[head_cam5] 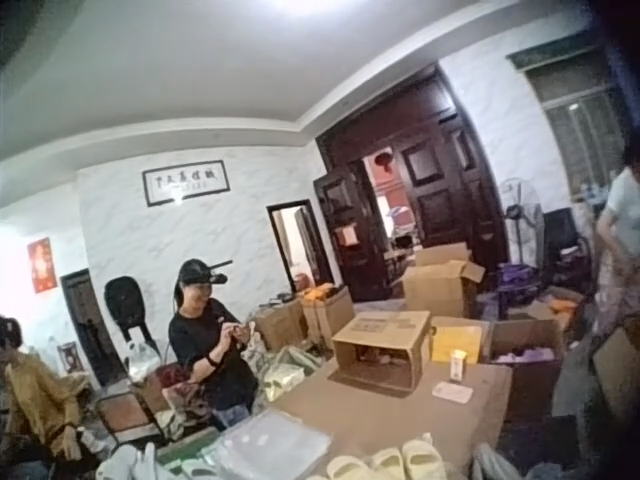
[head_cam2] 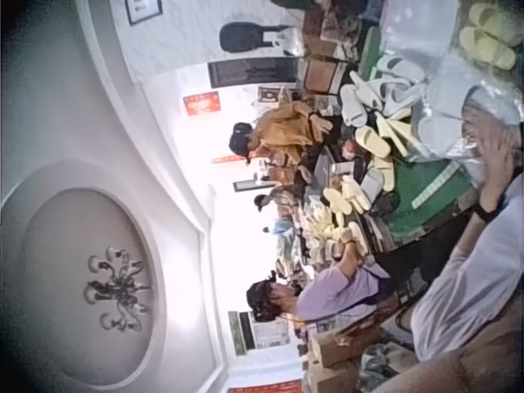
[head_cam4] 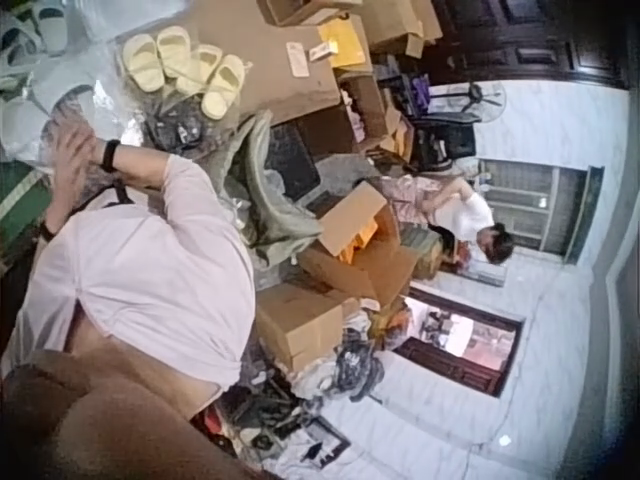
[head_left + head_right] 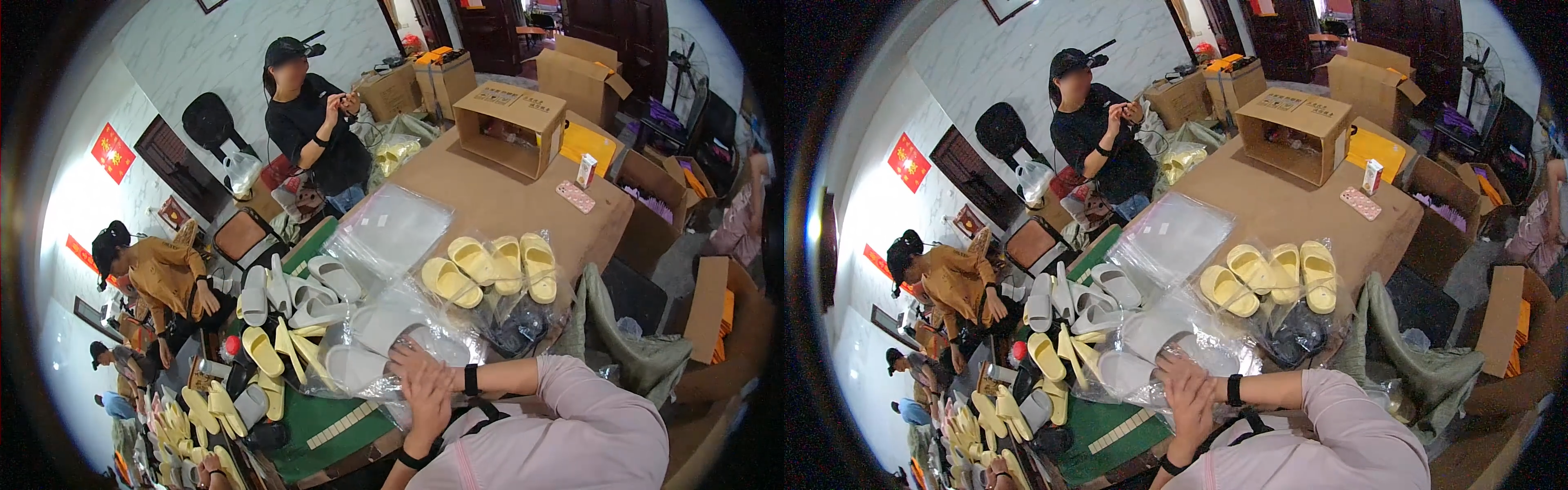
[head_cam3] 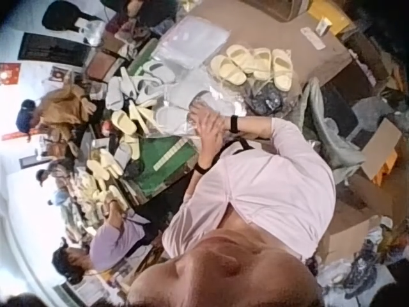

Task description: The recorder picks up various foam slippers from a sorting table and places them into plastic bags or storage bins in a shoe manufacturing environment.

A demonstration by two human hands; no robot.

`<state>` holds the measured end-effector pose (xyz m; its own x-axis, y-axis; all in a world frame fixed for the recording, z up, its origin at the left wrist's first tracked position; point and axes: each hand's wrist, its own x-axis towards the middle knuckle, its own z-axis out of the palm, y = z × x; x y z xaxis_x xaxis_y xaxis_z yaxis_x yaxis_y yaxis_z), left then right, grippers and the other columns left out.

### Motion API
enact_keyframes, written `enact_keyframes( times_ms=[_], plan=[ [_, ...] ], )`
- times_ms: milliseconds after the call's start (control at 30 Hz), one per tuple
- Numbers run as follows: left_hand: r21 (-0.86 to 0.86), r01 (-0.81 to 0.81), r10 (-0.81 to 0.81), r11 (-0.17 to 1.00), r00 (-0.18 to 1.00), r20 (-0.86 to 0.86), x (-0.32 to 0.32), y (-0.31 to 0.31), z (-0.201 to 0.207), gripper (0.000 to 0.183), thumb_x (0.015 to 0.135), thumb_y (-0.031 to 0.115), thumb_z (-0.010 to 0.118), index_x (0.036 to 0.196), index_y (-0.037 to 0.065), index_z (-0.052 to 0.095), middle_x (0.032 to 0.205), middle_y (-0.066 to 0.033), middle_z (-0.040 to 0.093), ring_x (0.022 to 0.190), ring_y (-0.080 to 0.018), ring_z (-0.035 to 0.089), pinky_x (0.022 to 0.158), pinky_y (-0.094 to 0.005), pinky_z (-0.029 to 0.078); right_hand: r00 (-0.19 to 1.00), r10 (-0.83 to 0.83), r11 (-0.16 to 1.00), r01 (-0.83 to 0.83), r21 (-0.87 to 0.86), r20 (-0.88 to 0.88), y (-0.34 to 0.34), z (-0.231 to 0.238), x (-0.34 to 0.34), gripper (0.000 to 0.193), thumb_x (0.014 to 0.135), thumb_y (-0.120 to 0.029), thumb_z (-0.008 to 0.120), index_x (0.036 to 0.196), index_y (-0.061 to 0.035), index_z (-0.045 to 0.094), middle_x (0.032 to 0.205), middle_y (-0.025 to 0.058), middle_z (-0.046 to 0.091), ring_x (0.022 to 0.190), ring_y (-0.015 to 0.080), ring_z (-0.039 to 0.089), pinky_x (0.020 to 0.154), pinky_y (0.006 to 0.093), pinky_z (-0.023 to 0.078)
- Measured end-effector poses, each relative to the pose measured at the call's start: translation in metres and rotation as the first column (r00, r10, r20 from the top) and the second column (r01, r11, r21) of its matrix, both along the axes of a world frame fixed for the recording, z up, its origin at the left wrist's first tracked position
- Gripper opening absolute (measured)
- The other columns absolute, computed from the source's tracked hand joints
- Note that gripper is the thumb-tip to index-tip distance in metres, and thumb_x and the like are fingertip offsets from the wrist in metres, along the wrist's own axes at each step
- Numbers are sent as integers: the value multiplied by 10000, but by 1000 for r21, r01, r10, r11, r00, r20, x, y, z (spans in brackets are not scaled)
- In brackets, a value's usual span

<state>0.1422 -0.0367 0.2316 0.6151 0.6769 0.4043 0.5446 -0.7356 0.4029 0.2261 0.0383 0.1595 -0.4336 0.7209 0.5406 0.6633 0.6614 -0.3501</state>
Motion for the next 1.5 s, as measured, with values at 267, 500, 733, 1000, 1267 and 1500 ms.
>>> enact_keyframes(
  times_ms=[267,500,733,1000,1267,1500],
  plan=[
    [166,-248,251,955,968,-2,-4,-8,8,381,785,72,566,1165,104,574,1353,-182,358,1256,-378,308,1055,-551,99,954,-158,937,64,-343,-254,0,24,15,368,710,-291,585,982,-47,544,971,173,496,960,362,486,816,500,381],
    [-588,-245,596,771,604,529,-36,-3,-31,692,842,-17,449,1424,36,80,1426,-258,181,1297,-357,253,1073,-397,179,872,-275,883,62,-465,-405,7,10,18,379,763,-305,593,985,-6,522,918,206,489,898,382,499,743,468,398],
    [-670,-318,731,671,434,526,-63,3,-79,595,878,-21,415,1409,22,150,1360,-220,313,1159,-279,437,965,-339,358,840,-342,856,95,-508,-420,5,13,9,421,780,-312,613,1027,6,490,943,233,469,917,402,480,763,460,389],
    [-824,-45,770,565,389,506,-61,1,-60,366,865,-19,461,1225,-60,410,1141,-136,523,1012,-198,506,893,-296,394,886,-307,763,12,-646,-347,5,12,10,502,794,-339,598,1107,26,455,1069,247,427,1027,413,432,837,460,364],
    [-852,-105,706,513,617,349,-52,1,-49,309,867,29,511,1153,-64,438,1097,-145,542,957,-191,521,842,-287,419,856,-422,709,105,-698,-300,7,-5,13,611,773,-389,591,1194,23,427,1082,252,443,1035,407,457,850,481,378],
    [-947,158,838,281,440,322,-54,8,-51,317,920,182,502,1106,-73,480,801,-141,593,675,-182,606,623,-297,508,898,-419,645,189,-740,-135,-2,-16,10,708,752,-320,563,1325,-4,292,1157,287,438,1058,439,468,877,501,380]
  ],
)
